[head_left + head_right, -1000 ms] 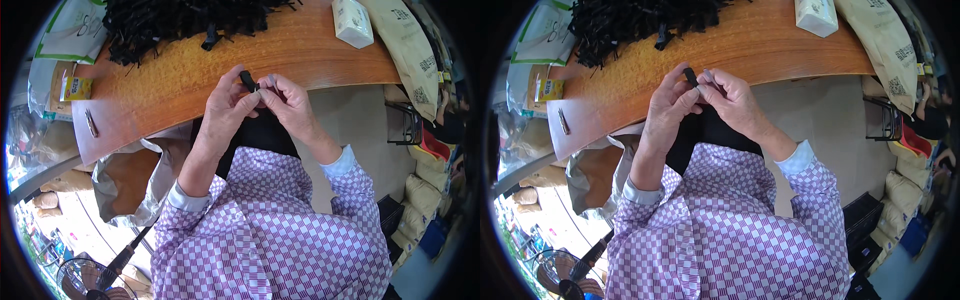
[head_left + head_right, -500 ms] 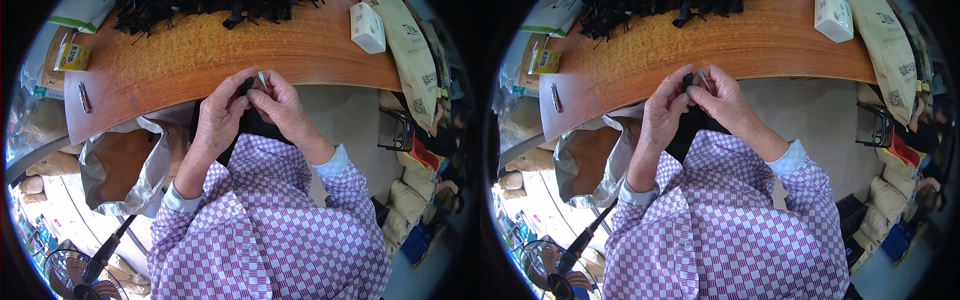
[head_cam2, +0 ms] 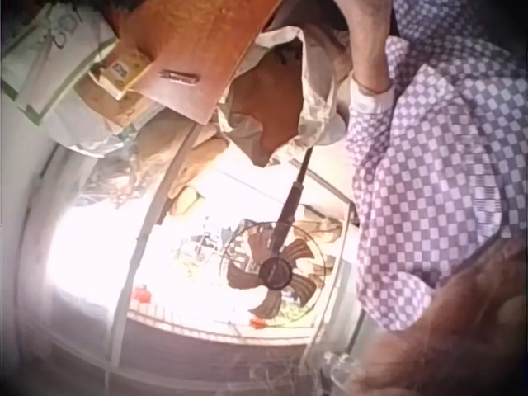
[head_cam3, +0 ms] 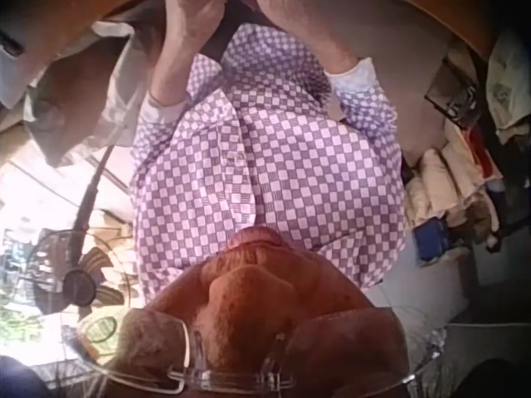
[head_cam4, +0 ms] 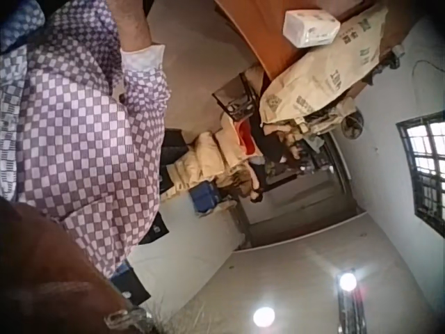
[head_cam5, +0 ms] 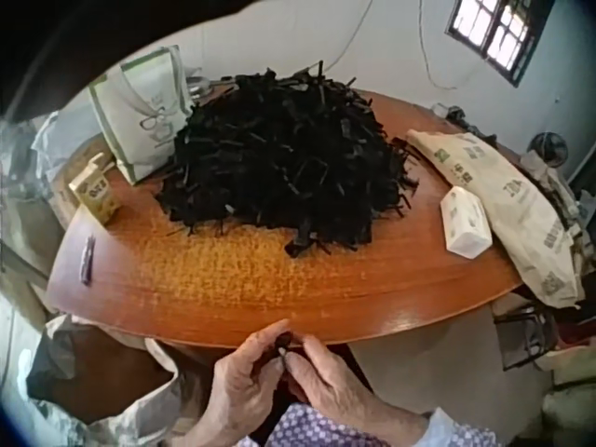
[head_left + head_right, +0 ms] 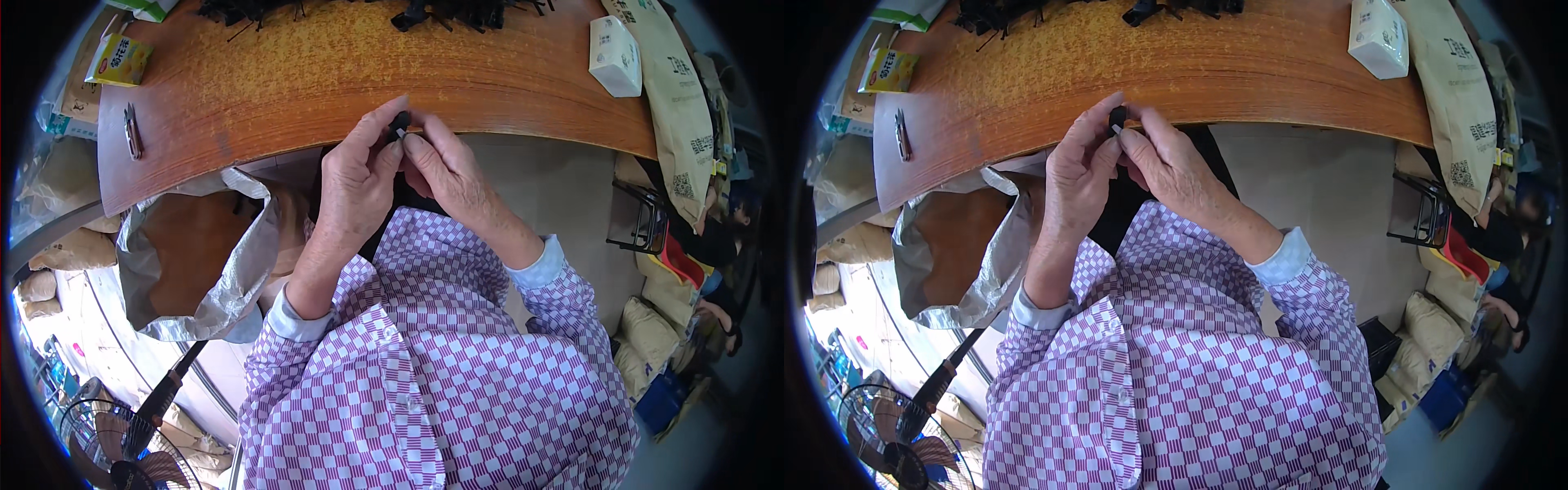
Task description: Assembling small plastic components by hand at an industrial workbench.
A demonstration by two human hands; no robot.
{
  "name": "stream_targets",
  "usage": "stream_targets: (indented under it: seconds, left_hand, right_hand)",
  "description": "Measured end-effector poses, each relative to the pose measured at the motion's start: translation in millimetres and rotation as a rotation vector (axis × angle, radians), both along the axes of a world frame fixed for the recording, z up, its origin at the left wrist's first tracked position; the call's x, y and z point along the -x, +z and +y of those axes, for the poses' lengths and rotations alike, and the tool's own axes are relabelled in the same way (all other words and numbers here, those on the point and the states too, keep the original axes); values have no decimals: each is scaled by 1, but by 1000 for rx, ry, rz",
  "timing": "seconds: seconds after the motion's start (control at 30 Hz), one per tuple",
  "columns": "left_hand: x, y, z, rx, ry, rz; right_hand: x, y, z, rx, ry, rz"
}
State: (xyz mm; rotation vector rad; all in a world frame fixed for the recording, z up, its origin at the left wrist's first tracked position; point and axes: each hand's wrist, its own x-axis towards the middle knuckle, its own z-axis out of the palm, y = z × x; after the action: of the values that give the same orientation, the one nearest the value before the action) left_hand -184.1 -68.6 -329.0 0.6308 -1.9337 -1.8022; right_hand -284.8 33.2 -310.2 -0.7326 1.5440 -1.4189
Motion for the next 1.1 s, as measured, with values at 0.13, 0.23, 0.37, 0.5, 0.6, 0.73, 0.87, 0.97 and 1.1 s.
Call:
stream_targets:
  seconds: [0.13,0.23,0.37,0.5,0.6,0.73,0.87,0.97,1.1]
  left_hand:
    - [1,1,0,120,29,-27]
    - [5,5,1,301,54,-50]
    - [12,16,4,460,56,-163]
    - [16,12,0,618,-34,-231]
    - [18,17,1,493,-73,-237]
    - [16,31,-8,-173,-86,-19]
    - [15,32,-6,-558,-118,131]
    - [13,25,-6,-715,-82,130]
    - [9,21,-6,-737,-168,112]
  right_hand:
    - [-1,-7,-2,19,-38,30]
    - [-5,-8,-4,54,-90,-44]
    - [-1,-15,0,91,-123,-448]
    - [17,-19,14,172,-5,-843]
    - [24,-17,18,62,34,-317]
    - [27,-25,22,207,-98,76]
    - [25,-16,26,264,-123,-169]
    - [27,-19,24,345,-114,-178]
    - [35,-19,16,361,-51,-384]
